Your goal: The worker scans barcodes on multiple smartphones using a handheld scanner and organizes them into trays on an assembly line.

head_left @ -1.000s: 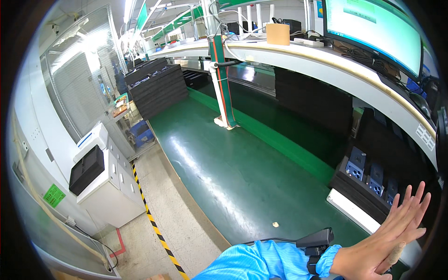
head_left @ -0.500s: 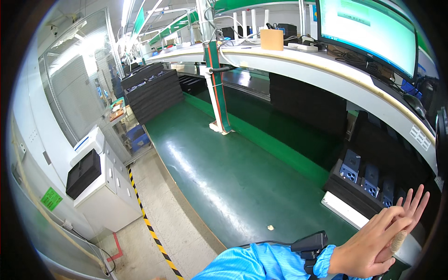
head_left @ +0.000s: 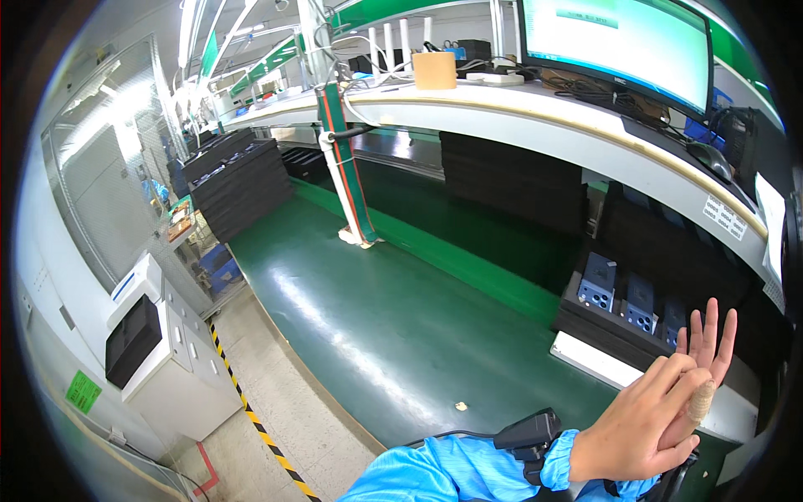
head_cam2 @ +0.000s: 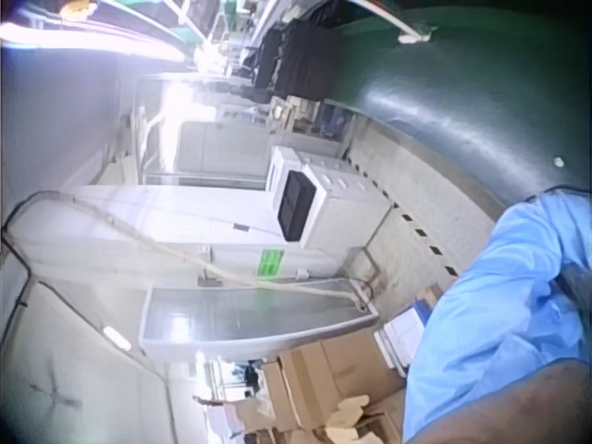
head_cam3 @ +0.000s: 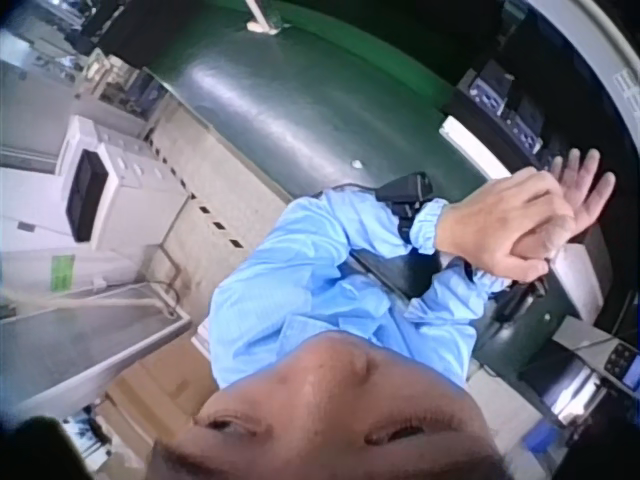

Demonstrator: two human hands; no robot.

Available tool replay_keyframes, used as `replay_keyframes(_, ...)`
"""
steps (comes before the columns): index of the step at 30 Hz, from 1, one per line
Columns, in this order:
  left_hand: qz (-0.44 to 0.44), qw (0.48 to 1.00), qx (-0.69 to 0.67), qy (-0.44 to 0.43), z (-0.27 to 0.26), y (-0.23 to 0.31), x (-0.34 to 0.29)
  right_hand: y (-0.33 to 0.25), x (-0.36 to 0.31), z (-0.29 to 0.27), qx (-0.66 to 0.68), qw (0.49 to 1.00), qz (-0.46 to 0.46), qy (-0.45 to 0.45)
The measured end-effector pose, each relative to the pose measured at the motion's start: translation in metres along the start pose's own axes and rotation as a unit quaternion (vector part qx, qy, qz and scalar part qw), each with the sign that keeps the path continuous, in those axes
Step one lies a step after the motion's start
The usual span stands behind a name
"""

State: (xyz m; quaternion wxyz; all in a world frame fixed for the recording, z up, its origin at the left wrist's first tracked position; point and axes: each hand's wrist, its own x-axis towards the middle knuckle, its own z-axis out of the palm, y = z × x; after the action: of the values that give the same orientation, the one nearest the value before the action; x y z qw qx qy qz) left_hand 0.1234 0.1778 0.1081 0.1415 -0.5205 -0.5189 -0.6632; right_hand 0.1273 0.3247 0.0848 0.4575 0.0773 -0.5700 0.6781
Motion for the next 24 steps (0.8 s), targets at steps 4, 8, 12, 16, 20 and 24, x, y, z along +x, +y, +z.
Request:
replay_keyframes(4, -0.004, 1.000, 0.015, -0.003, 0.002, 0.004, -0.004, -0.008, -0.006, 0.012, -0.013, 0.999, 0.008, 0.037)
replay_keyframes(8, -0.003, 1.000, 0.001, -0.006, 0.003, 0.000, -0.004, -0.012, -0.012, 0.019, -0.055, 0.998, -0.003, 0.035)
replay_keyframes(12, 0.002, 1.000, 0.020, -0.003, 0.006, 0.006, -0.004, -0.020, -0.014, 0.016, -0.013, 1.000, -0.007, 0.017)
replay_keyframes(16, 0.020, 0.999, 0.020, 0.016, 0.009, 0.008, -0.004, -0.025, -0.018, 0.018, 0.070, 0.997, 0.008, -0.008)
replay_keyframes(20, 0.020, 0.999, 0.016, 0.042, 0.011, 0.002, -0.010, -0.044, -0.028, 0.060, 0.086, 0.993, 0.021, 0.074)
replay_keyframes(24, 0.033, 0.998, -0.022, 0.044, 0.015, 0.005, -0.006, -0.057, -0.027, 0.065, 0.138, 0.984, 0.029, 0.105)
